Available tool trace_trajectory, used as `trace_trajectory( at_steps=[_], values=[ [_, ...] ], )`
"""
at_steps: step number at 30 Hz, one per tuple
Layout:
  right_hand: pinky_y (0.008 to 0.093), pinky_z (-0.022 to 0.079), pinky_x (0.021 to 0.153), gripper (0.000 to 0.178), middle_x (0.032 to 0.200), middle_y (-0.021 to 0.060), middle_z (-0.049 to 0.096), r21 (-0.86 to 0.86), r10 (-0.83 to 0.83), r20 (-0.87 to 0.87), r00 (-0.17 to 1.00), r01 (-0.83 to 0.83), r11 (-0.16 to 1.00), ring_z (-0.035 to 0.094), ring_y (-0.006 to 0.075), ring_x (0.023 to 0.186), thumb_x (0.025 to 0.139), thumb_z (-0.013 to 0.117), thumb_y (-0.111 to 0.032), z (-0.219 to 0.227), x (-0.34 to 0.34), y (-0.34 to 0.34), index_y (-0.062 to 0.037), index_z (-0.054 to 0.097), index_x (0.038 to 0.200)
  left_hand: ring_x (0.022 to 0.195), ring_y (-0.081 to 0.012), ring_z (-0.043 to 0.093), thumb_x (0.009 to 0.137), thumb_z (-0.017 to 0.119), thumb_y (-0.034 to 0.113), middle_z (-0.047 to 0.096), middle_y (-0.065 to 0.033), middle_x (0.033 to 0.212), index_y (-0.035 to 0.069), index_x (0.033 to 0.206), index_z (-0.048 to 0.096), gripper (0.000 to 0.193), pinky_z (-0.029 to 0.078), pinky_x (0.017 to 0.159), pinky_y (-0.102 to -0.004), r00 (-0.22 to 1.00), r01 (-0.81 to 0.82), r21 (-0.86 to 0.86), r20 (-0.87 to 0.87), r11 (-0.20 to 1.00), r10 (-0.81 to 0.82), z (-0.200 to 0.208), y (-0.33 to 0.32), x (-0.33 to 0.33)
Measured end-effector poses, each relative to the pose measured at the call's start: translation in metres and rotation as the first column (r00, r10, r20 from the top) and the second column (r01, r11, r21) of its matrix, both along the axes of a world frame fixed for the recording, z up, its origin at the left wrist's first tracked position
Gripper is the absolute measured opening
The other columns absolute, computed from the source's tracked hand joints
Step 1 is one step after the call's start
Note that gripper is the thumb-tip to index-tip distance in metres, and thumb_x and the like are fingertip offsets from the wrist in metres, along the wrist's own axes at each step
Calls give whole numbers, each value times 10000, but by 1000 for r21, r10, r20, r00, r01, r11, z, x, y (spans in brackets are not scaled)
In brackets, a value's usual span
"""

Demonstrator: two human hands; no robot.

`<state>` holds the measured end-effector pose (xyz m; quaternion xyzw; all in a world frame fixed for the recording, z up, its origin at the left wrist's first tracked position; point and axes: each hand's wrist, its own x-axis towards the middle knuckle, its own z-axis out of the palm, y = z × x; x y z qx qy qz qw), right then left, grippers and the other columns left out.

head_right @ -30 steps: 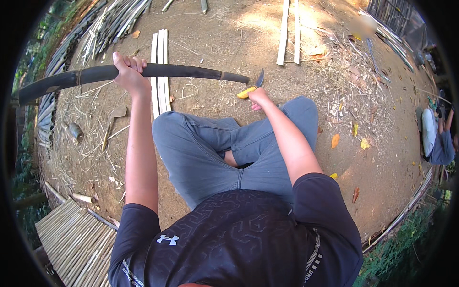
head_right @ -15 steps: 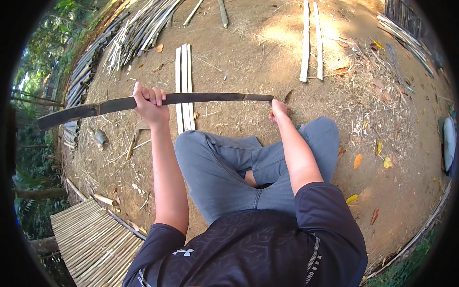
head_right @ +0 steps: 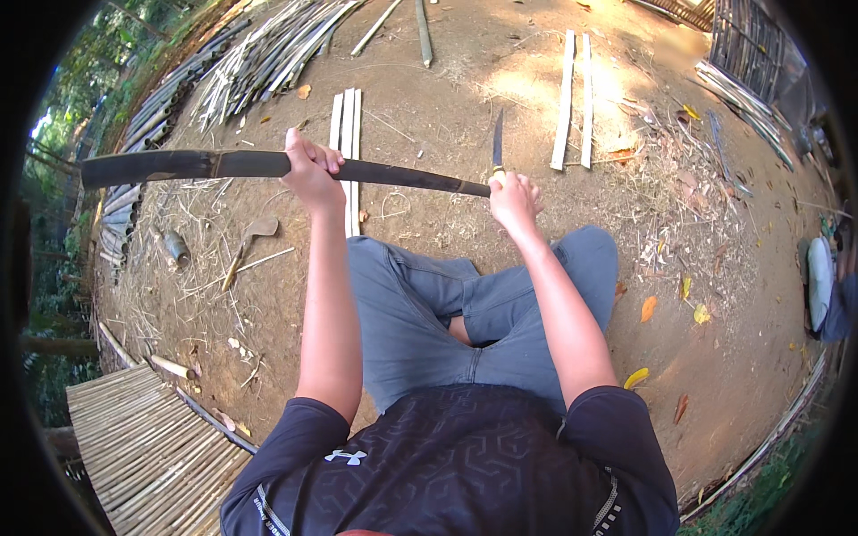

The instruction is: The person sits on the ground and uses a knife to shave thin layers off the surface of a long bamboo strip. They hold the bamboo with one hand and draw the blade across the material, rotating the strip to smooth different sections.

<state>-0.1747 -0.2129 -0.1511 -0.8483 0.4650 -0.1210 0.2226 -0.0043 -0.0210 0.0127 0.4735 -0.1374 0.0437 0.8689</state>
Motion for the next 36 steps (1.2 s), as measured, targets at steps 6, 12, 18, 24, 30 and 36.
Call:
trace_trajectory(
  at_steps=[6, 12, 18, 24, 30, 36],
  values=[
    [386, 496, 600, 263, 721, 86, 607, 556, 50, 360, 932, -257, 790, 601, 203, 618, 967, 546, -281, 67, 1, 24, -19, 534, 989, 349, -131, 392, 975, 514, 251, 355, -6, 456, 105, 609, 384, 415, 399, 389, -314, 1000, -19, 95, 21, 995, 17, -2, 16, -12],
    [371, 452, 585, 398, 632, 98, 569, 344, 394, 354, 848, -510, 789, 591, 200, 598, 1030, 409, -358, 111, -9, 99, -3, 571, 951, 328, -110, 419, 962, 572, 189, 401, 2, 448, 76, 591, 448, 407, 354, 330, -272, 996, 93, -51, -3, 994, -93, 0, 5, -29],
    [545, 473, 667, 318, 810, 273, 646, 70, 425, 206, 881, -447, 892, 619, 472, 818, 1003, 450, -281, 122, -2, 118, 6, 576, 947, 356, -123, 377, 968, 540, 294, 356, 1, 464, 113, 589, 385, 448, 384, 412, -302, 995, 101, 67, -21, 993, -100, 2, 10, -25],
    [542, 530, 644, 308, 742, 279, 649, 17, 403, 132, 906, -409, 913, 655, 457, 752, 983, 486, -277, 115, 2, 102, 9, 592, 945, 359, -127, 361, 967, 542, 301, 332, 8, 473, 123, 614, 382, 426, 376, 416, -306, 987, 161, 65, -18, 985, -161, 6, 3, -22],
    [527, 539, 645, 326, 752, 277, 656, 51, 390, 163, 906, -403, 914, 665, 445, 745, 981, 491, -281, 109, -4, 104, 24, 597, 933, 354, -127, 353, 969, 538, 296, 307, 15, 471, 124, 605, 373, 435, 356, 399, -311, 988, 148, 45, 29, 988, -150, 5, 1, -22],
    [515, 542, 627, 331, 757, 265, 663, 67, 420, 179, 890, -437, 897, 670, 438, 755, 984, 491, -291, 117, -8, 108, 24, 588, 953, 350, -129, 341, 971, 523, 281, 302, 8, 469, 122, 602, 361, 434, 353, 394, -312, 988, 154, 41, 8, 987, -154, 3, 6, -18]
  ],
)
